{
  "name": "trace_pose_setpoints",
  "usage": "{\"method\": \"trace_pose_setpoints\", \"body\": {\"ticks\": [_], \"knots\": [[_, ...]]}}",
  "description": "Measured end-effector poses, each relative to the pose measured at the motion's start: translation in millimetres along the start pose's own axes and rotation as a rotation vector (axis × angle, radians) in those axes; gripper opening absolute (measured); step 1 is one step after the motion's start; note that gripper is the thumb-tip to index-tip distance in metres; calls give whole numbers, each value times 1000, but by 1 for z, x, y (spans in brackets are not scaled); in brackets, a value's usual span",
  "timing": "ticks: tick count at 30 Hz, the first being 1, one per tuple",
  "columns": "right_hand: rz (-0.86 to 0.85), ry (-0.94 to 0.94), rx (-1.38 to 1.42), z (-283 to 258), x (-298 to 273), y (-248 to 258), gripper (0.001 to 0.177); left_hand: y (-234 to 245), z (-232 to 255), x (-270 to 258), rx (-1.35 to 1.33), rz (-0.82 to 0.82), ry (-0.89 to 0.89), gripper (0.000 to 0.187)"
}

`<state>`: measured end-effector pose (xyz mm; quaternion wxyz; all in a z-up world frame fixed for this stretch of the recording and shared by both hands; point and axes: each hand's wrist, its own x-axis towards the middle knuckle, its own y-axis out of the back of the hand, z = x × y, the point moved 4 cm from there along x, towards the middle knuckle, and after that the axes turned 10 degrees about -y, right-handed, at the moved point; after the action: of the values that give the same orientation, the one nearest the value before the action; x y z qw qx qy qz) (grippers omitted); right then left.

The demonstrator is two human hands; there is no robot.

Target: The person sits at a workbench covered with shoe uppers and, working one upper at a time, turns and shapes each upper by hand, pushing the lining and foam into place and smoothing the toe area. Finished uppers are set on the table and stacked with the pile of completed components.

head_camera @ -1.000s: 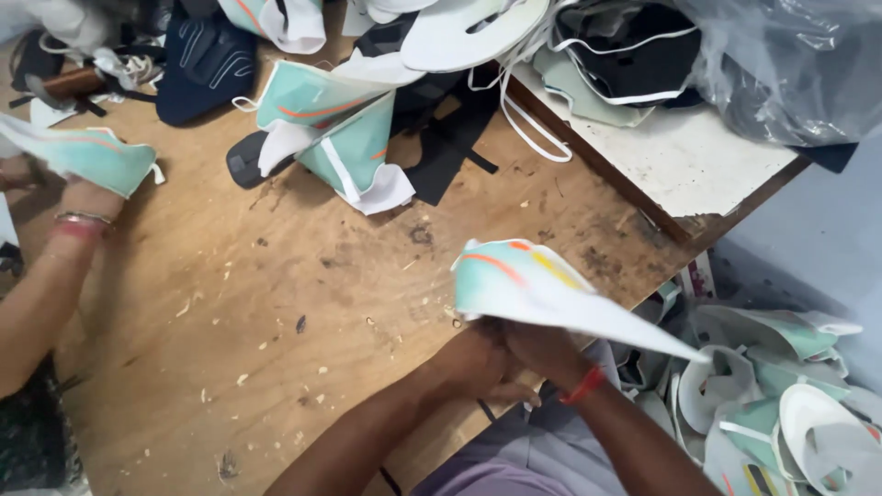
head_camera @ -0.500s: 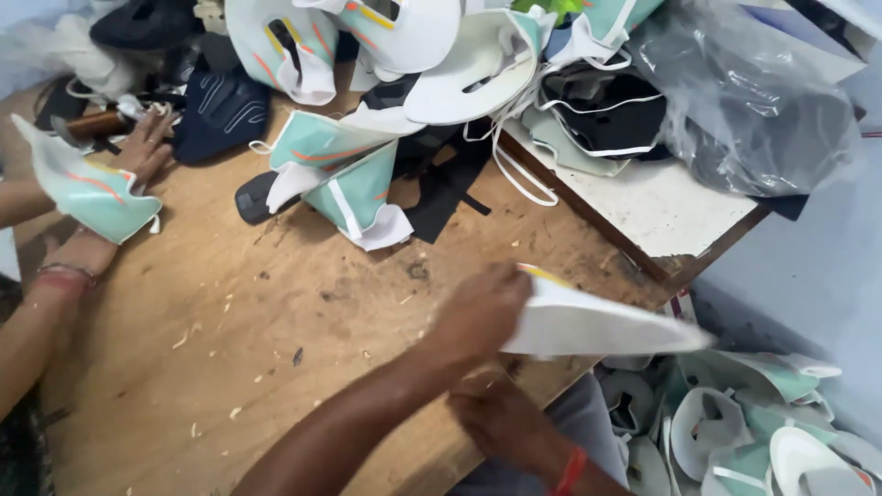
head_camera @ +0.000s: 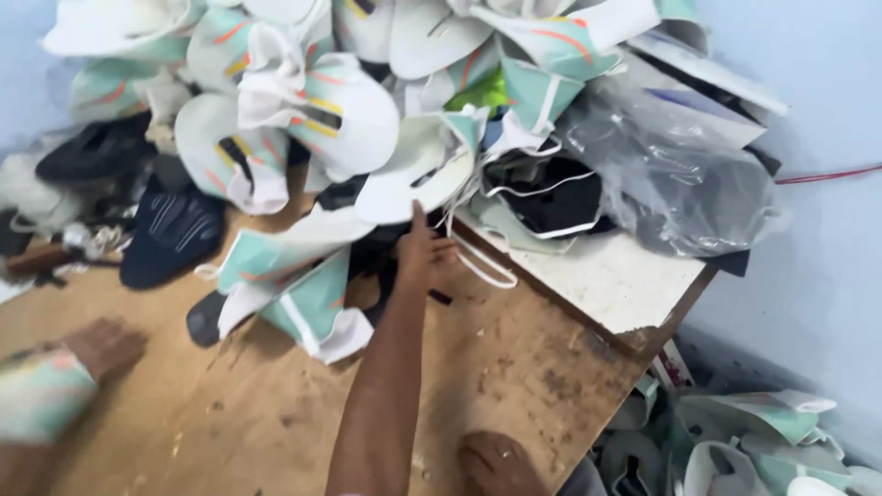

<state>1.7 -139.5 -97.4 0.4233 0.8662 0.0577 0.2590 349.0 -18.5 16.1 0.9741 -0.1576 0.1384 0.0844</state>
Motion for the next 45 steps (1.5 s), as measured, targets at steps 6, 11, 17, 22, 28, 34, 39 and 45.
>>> {"method": "trace_pose_setpoints", "body": {"ticks": [6, 11, 17, 22, 28, 34, 39, 45], "knots": [[-107, -106, 49, 21, -13, -25, 16, 8, 14, 80, -182, 44, -520, 24], [114, -125, 0, -18, 4, 20, 23, 18, 80, -67, 285, -52, -894, 26], [436, -643, 259, 16, -1, 78, 75, 77, 84, -271, 1178, -198, -1379, 40], [512, -635, 141, -5, -15, 179, 79, 116, 48, -387, 1378, -810, -1583, 58], [70, -307, 12, -52, -18, 217, 50, 106, 91, -415, 548, -920, -671, 22], [123, -171, -139, -89, -15, 232, 47, 55, 26, -329, 1089, -783, -724, 69], [132, -86, -334, -104, -13, 250, 48, 18, 19, -319, 1211, -734, -758, 76], [71, -132, -372, -72, -20, 241, 45, 14, 46, -291, 1092, -570, -439, 51]]}}
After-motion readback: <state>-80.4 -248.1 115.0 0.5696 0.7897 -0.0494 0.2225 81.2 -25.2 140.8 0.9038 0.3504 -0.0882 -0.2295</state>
